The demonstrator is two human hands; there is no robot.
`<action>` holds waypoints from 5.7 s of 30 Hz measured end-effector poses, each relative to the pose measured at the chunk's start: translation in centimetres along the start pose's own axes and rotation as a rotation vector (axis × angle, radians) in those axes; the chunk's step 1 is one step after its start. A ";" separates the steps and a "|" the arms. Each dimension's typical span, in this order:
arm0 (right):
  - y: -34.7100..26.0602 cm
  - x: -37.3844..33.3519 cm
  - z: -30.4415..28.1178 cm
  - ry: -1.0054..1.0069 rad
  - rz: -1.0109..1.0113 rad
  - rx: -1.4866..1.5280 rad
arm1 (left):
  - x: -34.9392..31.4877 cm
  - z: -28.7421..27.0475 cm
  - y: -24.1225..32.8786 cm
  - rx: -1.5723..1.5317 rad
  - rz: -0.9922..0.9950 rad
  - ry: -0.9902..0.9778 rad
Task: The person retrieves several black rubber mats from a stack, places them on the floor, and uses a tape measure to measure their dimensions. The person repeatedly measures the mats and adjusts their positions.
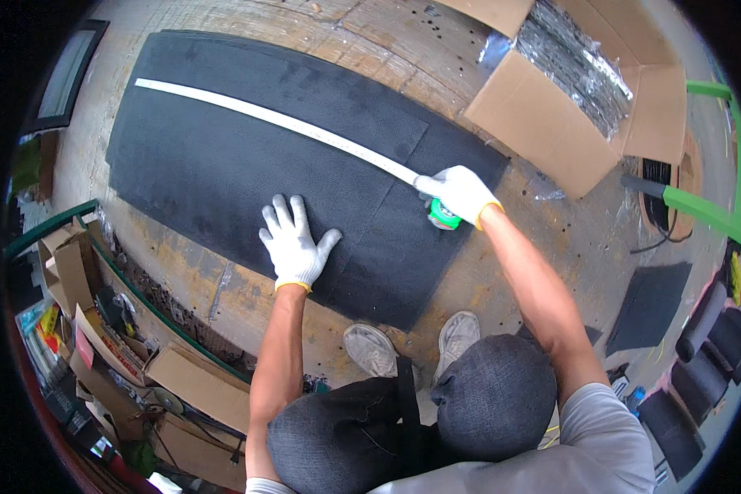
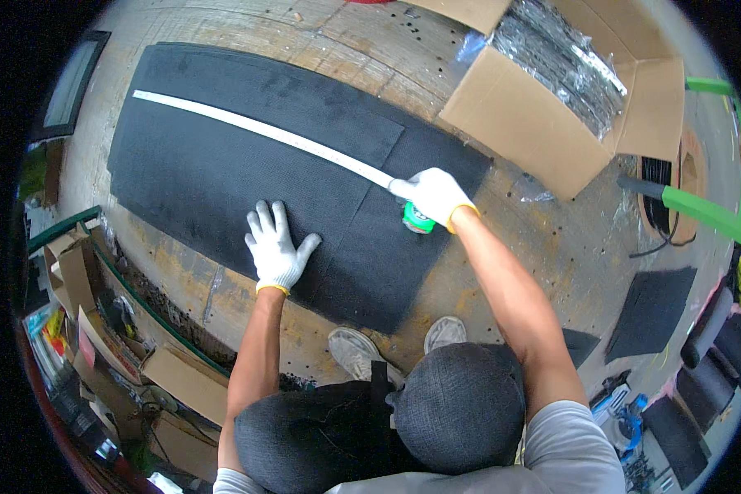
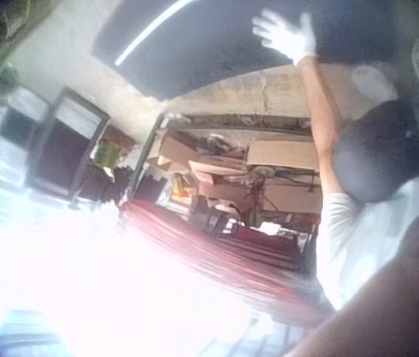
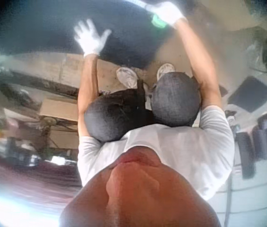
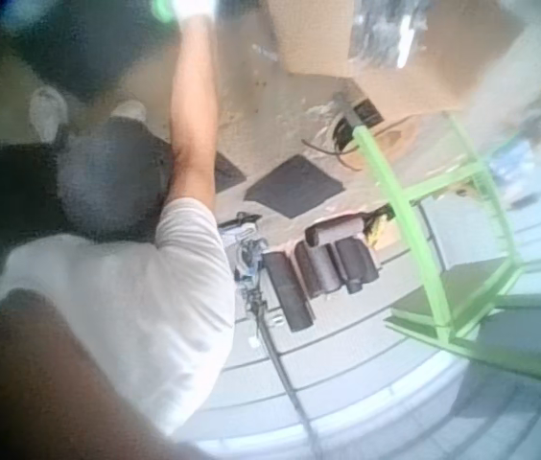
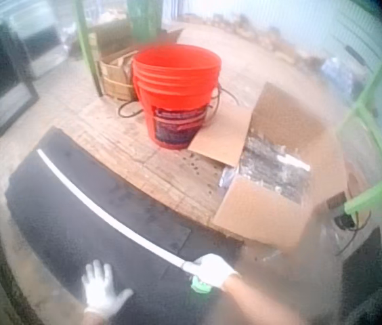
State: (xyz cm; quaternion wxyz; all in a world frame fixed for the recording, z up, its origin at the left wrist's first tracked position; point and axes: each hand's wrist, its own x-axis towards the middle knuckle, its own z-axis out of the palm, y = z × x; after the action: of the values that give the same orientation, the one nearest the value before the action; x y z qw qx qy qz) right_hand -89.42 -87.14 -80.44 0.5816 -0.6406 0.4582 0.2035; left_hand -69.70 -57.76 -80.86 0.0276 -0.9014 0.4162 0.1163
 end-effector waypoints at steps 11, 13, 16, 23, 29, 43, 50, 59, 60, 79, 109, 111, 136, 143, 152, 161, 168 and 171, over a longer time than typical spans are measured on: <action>2.0 1.1 -0.6 0.070 0.026 -0.157 | 0.1 0.5 -0.2 0.031 0.020 -0.001; 2.1 1.1 -0.5 0.073 0.026 -0.165 | 0.1 0.5 -0.3 0.029 0.021 0.004; 2.0 0.9 -0.5 0.084 0.009 -0.168 | 0.1 0.5 -0.2 0.027 0.013 0.006; 0.7 -0.8 -0.4 -0.075 0.025 0.214 | 0.1 -0.4 -0.1 -0.046 -0.024 -0.035; -2.3 -2.6 1.7 -0.168 -0.186 0.250 | -1.1 -0.9 -1.1 -0.132 -0.027 0.056; 2.0 -8.4 6.4 -0.236 -0.213 0.303 | -12.7 -2.7 0.5 -0.856 -0.615 0.055; 0.5 -8.4 11.4 -0.390 -0.137 0.000 | -13.8 -0.4 -2.7 -0.794 -1.065 -0.197; -2.5 2.5 0.1 0.422 -0.331 0.062 | -15.2 7.5 -4.2 -1.511 -1.177 -0.118; -3.0 3.3 -1.0 0.409 -0.431 -0.091 | -15.4 7.4 -4.1 -1.522 -1.210 -0.113; -9.3 -7.7 11.4 -0.611 -0.560 -0.849 | -21.2 -2.1 -3.8 -1.064 -0.704 0.146; -9.8 -2.8 21.8 -0.763 -0.414 -0.936 | -19.9 5.7 -12.7 -1.384 -1.040 -0.098; -9.9 -2.8 23.2 -0.769 -0.408 -0.937 | -20.0 5.3 -12.8 -1.399 -1.021 -0.100; -9.1 3.0 -1.8 -0.133 0.031 -1.127 | -21.3 12.2 -15.4 -1.458 -1.058 0.011; -8.3 3.5 -1.4 -0.077 -0.029 -1.187 | -21.2 12.6 -15.8 -1.464 -1.103 0.011; -8.3 3.2 -1.3 -0.092 0.012 -1.161 | -21.1 12.7 -15.8 -1.445 -1.110 0.000; -8.8 -1.7 0.7 -0.522 0.189 -0.451 | -21.3 11.8 -15.4 -1.527 -1.098 0.019; -5.7 -4.2 6.1 -0.561 -0.135 -0.786 | -19.9 8.9 -13.9 -1.452 -1.078 -0.054; -6.1 -3.6 6.0 -0.597 -0.195 -0.746 | -20.2 7.4 -13.9 -1.136 -0.972 -0.121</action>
State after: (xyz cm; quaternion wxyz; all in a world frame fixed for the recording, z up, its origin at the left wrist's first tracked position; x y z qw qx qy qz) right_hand -84.59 -80.84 -75.62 0.4347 -0.7589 0.1051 0.4733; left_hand -73.26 -32.61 -83.98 -0.3708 -0.8514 -0.1552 0.3371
